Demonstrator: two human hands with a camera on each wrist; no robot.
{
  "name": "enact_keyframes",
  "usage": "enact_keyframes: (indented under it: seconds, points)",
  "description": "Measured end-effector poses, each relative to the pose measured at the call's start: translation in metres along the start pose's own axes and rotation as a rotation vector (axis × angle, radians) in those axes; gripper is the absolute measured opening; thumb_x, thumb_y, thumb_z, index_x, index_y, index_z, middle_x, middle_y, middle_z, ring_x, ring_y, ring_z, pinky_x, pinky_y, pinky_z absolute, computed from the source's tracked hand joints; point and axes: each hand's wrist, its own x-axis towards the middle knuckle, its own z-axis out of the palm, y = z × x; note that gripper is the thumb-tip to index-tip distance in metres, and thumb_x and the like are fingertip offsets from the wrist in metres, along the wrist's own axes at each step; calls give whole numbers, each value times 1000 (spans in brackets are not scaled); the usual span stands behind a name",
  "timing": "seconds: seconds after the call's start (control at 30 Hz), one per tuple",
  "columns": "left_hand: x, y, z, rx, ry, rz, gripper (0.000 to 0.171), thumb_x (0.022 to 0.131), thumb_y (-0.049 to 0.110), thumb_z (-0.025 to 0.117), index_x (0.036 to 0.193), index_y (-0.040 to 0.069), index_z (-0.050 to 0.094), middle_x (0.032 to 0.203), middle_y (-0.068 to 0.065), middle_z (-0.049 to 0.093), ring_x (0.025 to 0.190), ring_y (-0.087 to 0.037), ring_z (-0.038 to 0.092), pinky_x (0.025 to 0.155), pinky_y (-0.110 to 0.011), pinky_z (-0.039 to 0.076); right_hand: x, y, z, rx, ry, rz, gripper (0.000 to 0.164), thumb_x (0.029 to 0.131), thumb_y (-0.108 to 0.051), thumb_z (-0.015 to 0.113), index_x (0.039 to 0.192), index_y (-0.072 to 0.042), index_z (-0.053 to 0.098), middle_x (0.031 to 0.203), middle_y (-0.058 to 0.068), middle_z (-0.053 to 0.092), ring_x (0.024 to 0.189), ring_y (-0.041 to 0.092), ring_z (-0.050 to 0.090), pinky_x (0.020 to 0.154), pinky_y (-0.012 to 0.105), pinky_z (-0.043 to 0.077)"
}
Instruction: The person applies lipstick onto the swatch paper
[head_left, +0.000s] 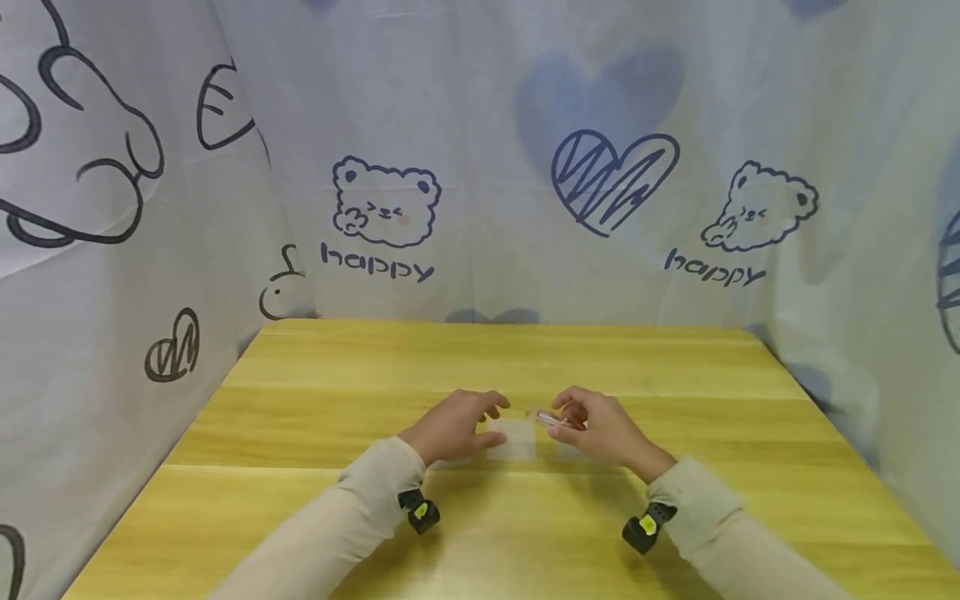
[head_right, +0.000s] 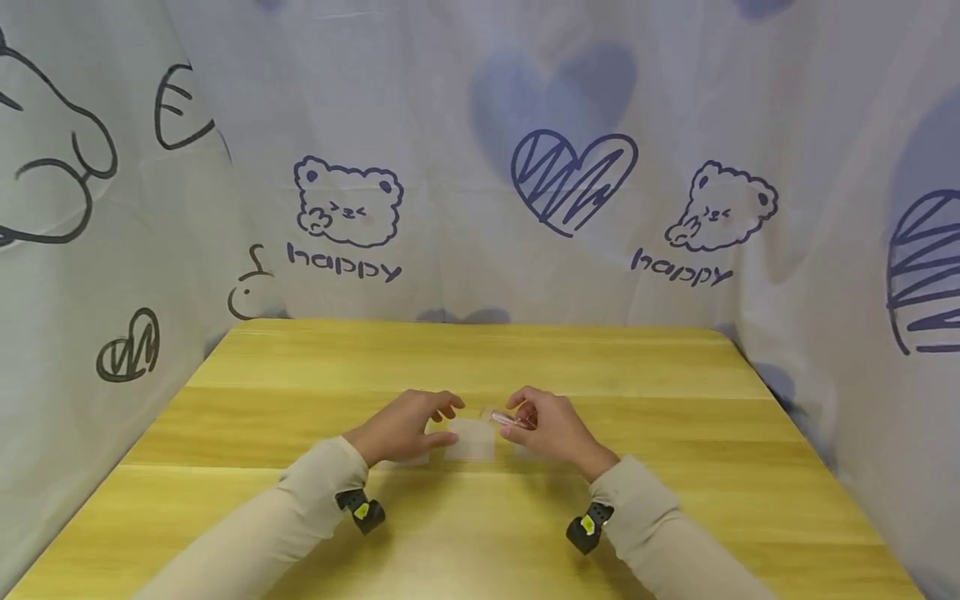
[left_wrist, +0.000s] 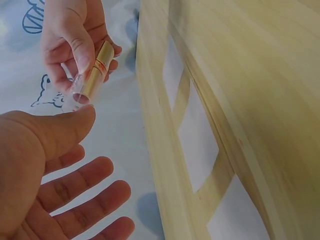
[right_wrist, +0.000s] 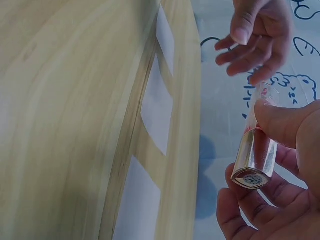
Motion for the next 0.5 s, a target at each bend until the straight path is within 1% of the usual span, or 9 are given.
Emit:
enact_keyframes:
  seconds: [0.1, 0.27, 0.4, 0.5]
  points:
    - [2, 1, 1, -1, -9, -9, 44, 93, 23, 68, 130, 3, 55, 121, -13, 63, 107, -27, 62, 89, -40, 50, 1, -3, 4, 13, -17, -19, 28, 87, -15, 75, 108, -3, 63, 78, -5, 60, 63, 12, 50, 57, 27, 43]
    - [2, 1, 3, 1, -2, 3, 43, 92, 22, 69, 128, 3, 56, 120, -12, 63, 106, -27, 62, 88, -39, 51, 4, -6, 10, 28, -27, -90, 29, 85, -14, 76, 108, -1, 63, 82, -4, 62, 65, 10, 53, 58, 27, 46]
    - [2, 0, 6, 4, 5, 38, 41, 91, 21, 70, 125, 0, 58, 117, -11, 64, 103, -26, 63, 86, -37, 51, 6, -7, 15, 29, -42, -110, 30, 84, -16, 78, 107, -2, 64, 85, -4, 62, 70, 8, 56, 61, 26, 49]
    - [2, 0, 8, 13, 19, 64, 39, 92, 22, 70, 122, 0, 61, 113, -10, 66, 100, -24, 63, 85, -35, 52, 8, -9, 16, 35, -48, -120, 28, 84, -17, 78, 105, -4, 65, 86, -4, 63, 75, 10, 60, 63, 26, 51]
